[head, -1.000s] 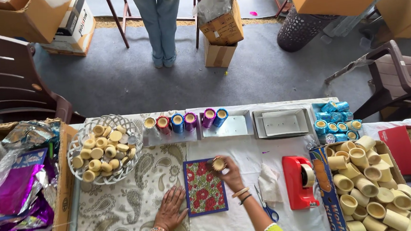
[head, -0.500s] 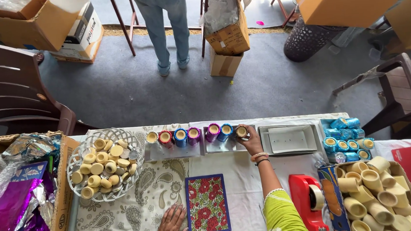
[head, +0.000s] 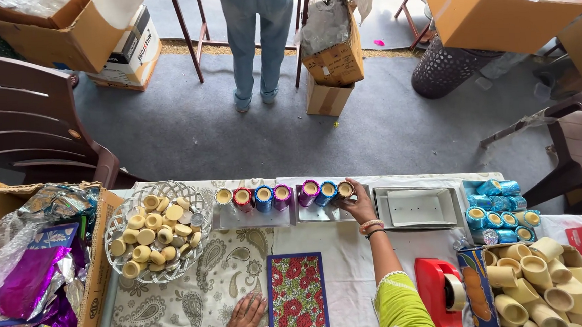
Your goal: The person wraps small beige cups with shiny metallic foil sheets. They pick up a cup, place it on a sheet of foil, and fold the foil around the cup to cover it. The wrapped cups are then placed into a tray on the table.
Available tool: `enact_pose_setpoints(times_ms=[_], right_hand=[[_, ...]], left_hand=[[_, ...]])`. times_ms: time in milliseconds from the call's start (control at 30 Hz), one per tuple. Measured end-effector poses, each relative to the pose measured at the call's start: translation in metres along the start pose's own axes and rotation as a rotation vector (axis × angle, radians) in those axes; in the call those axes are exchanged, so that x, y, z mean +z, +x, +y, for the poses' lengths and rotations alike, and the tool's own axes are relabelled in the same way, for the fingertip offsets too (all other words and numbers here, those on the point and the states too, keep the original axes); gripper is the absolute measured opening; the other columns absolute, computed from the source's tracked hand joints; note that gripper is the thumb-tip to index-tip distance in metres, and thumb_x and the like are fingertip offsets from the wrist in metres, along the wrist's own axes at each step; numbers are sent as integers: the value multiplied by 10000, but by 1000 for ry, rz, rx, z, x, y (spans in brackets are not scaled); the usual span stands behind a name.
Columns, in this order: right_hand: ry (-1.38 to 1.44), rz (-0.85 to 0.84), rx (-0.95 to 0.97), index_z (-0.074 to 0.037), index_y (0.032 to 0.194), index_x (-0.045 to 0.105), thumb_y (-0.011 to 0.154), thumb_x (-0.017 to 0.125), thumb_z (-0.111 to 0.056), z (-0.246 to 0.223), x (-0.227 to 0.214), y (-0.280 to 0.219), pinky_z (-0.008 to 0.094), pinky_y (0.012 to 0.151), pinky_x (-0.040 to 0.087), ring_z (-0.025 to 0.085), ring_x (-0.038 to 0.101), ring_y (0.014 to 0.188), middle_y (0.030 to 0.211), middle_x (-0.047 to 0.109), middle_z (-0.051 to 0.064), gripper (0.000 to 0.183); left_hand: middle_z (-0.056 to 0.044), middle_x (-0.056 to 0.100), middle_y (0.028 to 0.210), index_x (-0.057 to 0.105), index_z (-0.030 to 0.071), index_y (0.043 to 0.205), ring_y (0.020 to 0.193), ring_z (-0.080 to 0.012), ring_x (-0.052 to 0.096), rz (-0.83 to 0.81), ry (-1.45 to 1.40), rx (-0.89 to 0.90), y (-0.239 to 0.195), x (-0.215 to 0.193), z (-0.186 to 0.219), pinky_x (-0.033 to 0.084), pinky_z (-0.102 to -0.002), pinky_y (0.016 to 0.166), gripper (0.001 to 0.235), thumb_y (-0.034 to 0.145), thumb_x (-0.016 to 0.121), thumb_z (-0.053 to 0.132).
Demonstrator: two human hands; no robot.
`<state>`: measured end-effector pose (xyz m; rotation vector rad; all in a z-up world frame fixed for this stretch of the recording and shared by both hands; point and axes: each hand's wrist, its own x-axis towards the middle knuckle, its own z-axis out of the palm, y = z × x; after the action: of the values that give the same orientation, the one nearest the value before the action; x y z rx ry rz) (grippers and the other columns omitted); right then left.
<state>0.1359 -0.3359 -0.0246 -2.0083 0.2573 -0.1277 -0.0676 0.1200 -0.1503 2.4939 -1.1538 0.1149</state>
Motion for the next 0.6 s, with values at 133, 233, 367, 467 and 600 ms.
enact_pose_setpoints(times_ms=[133, 233, 367, 467, 600], right_hand=[[-20, 141, -12, -160, 1411, 503, 705, 887, -66, 14, 6, -13, 352, 900, 593, 198, 610, 1152, 1321, 578, 64, 809], [-22, 311, -40, -117, 1356, 549, 769, 837, -99, 9, 17, -51, 332, 830, 590, 191, 640, 1076, 1242, 625, 71, 654], [-180, 329, -123, -56, 1056, 693, 876, 779, -195, 10, 59, -141, 337, 702, 533, 190, 646, 787, 903, 696, 69, 243], [-248, 90, -117, -60, 1061, 690, 843, 780, -185, 19, 93, -222, 354, 676, 537, 221, 642, 765, 898, 669, 89, 267], [-367, -132, 71, -81, 1131, 654, 783, 823, -225, 95, 123, -292, 384, 680, 564, 233, 648, 743, 944, 614, 114, 412]], left_hand=[[-211, 289, 1566, 314, 28, 1534, 1460, -387, 208, -74, -55, -30, 1, -4, 1, 124, -500, 1189, 757, 969, 533, 481], [-204, 296, 1566, 329, 28, 1527, 1465, -389, 205, -149, -108, -78, 7, -10, 4, 128, -509, 1191, 744, 963, 557, 456], [-168, 335, 1558, 394, 37, 1480, 1483, -376, 220, -119, -112, -115, 12, -31, 14, 151, -509, 1206, 728, 906, 607, 429], [-160, 331, 1582, 405, 36, 1480, 1498, -376, 203, -217, -152, -181, 20, -59, 26, 134, -517, 1216, 723, 902, 620, 413], [-155, 357, 1594, 417, 65, 1522, 1512, -354, 223, -31, -147, -173, 13, -52, 24, 145, -500, 1243, 772, 889, 665, 429]])
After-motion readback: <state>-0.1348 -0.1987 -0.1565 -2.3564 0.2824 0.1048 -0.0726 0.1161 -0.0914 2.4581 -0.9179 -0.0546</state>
